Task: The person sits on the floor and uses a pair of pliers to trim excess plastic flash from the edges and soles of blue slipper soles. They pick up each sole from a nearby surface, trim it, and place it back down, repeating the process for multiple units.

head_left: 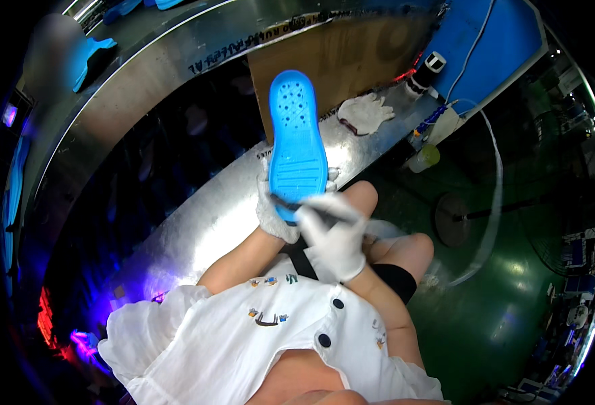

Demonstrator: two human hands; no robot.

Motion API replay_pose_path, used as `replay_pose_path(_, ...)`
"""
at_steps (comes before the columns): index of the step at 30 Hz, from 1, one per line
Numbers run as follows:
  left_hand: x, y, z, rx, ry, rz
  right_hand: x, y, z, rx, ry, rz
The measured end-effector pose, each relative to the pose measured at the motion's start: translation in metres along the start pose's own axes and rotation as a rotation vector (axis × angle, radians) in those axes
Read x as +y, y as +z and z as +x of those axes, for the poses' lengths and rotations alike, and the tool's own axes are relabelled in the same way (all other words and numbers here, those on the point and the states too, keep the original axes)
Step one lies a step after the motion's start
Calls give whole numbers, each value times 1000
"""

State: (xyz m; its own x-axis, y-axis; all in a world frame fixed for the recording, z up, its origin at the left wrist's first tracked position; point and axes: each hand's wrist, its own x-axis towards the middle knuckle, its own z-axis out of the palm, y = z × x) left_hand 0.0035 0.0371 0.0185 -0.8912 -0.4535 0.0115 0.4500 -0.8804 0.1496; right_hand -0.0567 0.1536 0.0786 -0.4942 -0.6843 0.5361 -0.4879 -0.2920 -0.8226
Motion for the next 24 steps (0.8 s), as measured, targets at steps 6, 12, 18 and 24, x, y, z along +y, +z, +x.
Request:
replay_pose_path(6, 2, -15, 3, -333, -86, -127, -3, 10, -4, -67, -316, -191)
replay_pose_path(12, 10, -21, 1, -160, 27, 19, 24, -2, 1, 88, -37, -85)
replay_pose_path(18, 6, -41, -2, -50, 58, 0, 22, 5, 7, 125, 49, -92)
replay_pose_path(24, 8, -24, 2, -97, -41, 7, 4, 9, -3, -79, -35, 13)
